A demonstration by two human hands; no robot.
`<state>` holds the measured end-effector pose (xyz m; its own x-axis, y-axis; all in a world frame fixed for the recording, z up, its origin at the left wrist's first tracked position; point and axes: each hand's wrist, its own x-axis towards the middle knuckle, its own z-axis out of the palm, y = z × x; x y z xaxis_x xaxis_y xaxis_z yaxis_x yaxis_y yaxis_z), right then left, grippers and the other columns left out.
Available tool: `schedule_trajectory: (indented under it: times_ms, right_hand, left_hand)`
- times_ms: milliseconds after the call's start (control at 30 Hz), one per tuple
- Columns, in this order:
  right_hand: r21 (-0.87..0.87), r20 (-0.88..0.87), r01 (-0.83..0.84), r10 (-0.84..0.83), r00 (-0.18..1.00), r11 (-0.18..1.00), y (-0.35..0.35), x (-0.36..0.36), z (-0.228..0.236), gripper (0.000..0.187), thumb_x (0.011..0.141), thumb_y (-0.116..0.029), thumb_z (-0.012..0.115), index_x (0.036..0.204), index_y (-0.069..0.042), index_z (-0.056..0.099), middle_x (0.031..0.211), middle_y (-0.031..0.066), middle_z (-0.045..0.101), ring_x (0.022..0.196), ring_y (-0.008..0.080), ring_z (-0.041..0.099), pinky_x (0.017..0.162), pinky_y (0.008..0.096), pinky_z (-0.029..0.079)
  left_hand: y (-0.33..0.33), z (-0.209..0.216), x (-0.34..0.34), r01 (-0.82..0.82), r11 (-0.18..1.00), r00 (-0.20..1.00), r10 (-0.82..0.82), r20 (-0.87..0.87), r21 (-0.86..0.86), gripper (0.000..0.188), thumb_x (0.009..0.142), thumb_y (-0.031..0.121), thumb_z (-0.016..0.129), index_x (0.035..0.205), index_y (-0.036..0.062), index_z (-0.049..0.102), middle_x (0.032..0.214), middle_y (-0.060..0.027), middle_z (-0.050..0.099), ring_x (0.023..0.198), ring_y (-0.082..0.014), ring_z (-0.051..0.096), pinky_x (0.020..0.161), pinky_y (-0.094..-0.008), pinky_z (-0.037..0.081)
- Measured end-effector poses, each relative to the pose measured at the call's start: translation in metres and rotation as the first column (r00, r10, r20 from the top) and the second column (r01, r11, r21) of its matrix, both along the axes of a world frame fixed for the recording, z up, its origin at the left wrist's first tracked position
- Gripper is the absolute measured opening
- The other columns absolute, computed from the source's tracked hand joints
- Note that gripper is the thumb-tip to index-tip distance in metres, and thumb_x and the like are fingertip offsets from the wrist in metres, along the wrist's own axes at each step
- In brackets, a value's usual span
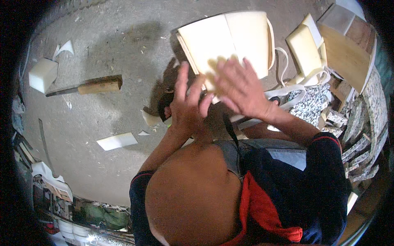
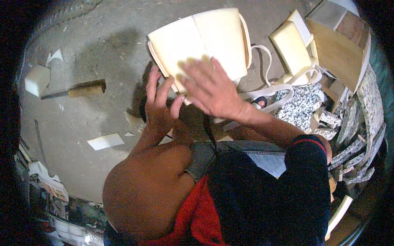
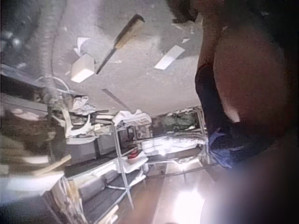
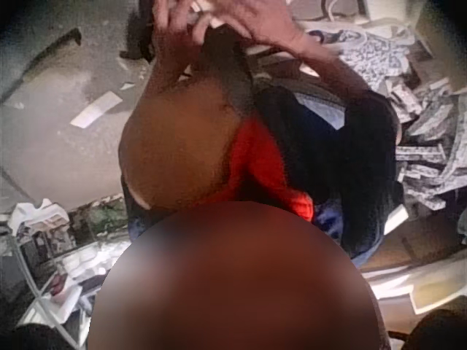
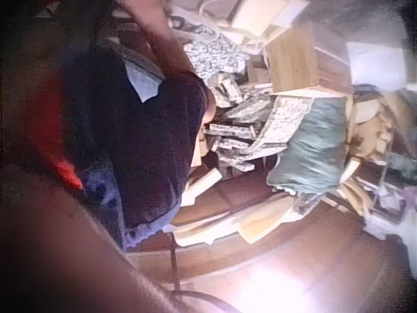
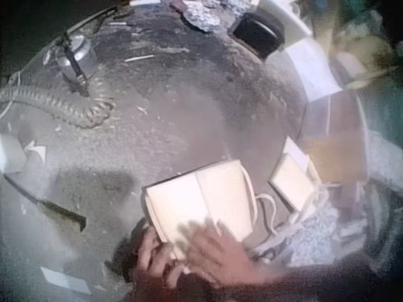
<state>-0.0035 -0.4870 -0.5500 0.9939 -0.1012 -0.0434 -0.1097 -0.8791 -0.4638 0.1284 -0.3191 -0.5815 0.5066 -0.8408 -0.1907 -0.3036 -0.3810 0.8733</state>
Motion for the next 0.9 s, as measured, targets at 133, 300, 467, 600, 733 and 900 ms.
schedule_trajectory:
  times_ms: [133,300,467,600,733,900]
  right_hand:
    - [-0.073,0.044,-0.04,0.043,0.998,0.997,0.028,-0.034,-0.025,0.057,0.086,-0.028,0.073,0.137,-0.006,0.058,0.152,0.0132,0.05,0.138,0.0309,0.05,0.118,0.0566,0.03]
    - [-0.122,0.025,-0.08,0.084,0.996,0.989,0.025,-0.053,-0.046,0.05,0.09,-0.019,0.06,0.138,-0.006,0.058,0.153,0.0084,0.05,0.142,0.0251,0.046,0.12,0.0569,0.024]
    - [-0.157,-0.068,-0.13,0.12,0.99,0.979,0.026,-0.057,-0.05,0.056,0.089,-0.018,0.062,0.143,-0.007,0.053,0.157,0.0067,0.044,0.147,0.0235,0.038,0.123,0.0582,0.015]
    - [-0.184,-0.092,-0.147,0.132,0.987,0.972,0.03,-0.061,-0.053,0.055,0.09,-0.019,0.058,0.143,-0.007,0.053,0.16,0.0054,0.039,0.15,0.0214,0.032,0.123,0.0576,0.015]
    - [-0.214,-0.107,-0.13,0.11,0.988,0.968,0.033,-0.055,-0.056,0.055,0.088,-0.018,0.055,0.141,-0.004,0.055,0.162,0.0063,0.036,0.151,0.0216,0.03,0.123,0.0548,0.02]
    - [-0.11,-0.108,-0.238,0.227,0.968,0.965,0.023,-0.06,-0.045,0.055,0.09,-0.019,0.056,0.142,0.0,0.051,0.161,0.014,0.035,0.15,0.0304,0.033,0.123,0.0535,0.024]
  left_hand:
    - [-0.004,-0.005,0.002,0.077,0.997,0.987,-0.074,0.145,-0.016,0.066,0.079,0.011,0.077,0.141,0.0046,0.054,0.155,-0.0383,0.026,0.141,-0.0542,0.036,0.113,-0.0547,0.038]
    - [-0.012,0.004,0.001,0.135,0.98,0.95,-0.169,0.262,0.144,0.071,0.079,0.016,0.079,0.143,0.0093,0.05,0.153,-0.0394,0.024,0.137,-0.0574,0.038,0.107,-0.0559,0.044]
    - [-0.027,0.004,-0.019,0.04,0.946,0.887,-0.182,0.425,0.321,0.077,0.076,0.017,0.082,0.143,0.01,0.043,0.156,-0.0392,0.017,0.138,-0.0611,0.032,0.107,-0.0598,0.044]
    - [-0.023,0.004,-0.017,0.085,0.954,0.925,-0.183,0.332,0.288,0.083,0.075,0.018,0.083,0.145,0.0113,0.038,0.157,-0.0385,0.011,0.141,-0.0615,0.026,0.106,-0.0608,0.044]
    - [-0.021,0.0,-0.018,0.096,0.944,0.904,-0.215,0.37,0.315,0.086,0.075,0.021,0.083,0.146,0.0129,0.036,0.158,-0.0375,0.008,0.144,-0.0597,0.021,0.106,-0.061,0.044]
    - [-0.022,-0.004,-0.033,0.016,0.878,0.804,-0.296,0.516,0.478,0.097,0.074,0.028,0.085,0.153,0.0159,0.032,0.161,-0.0349,0.009,0.148,-0.0569,0.016,0.111,-0.0699,0.028]
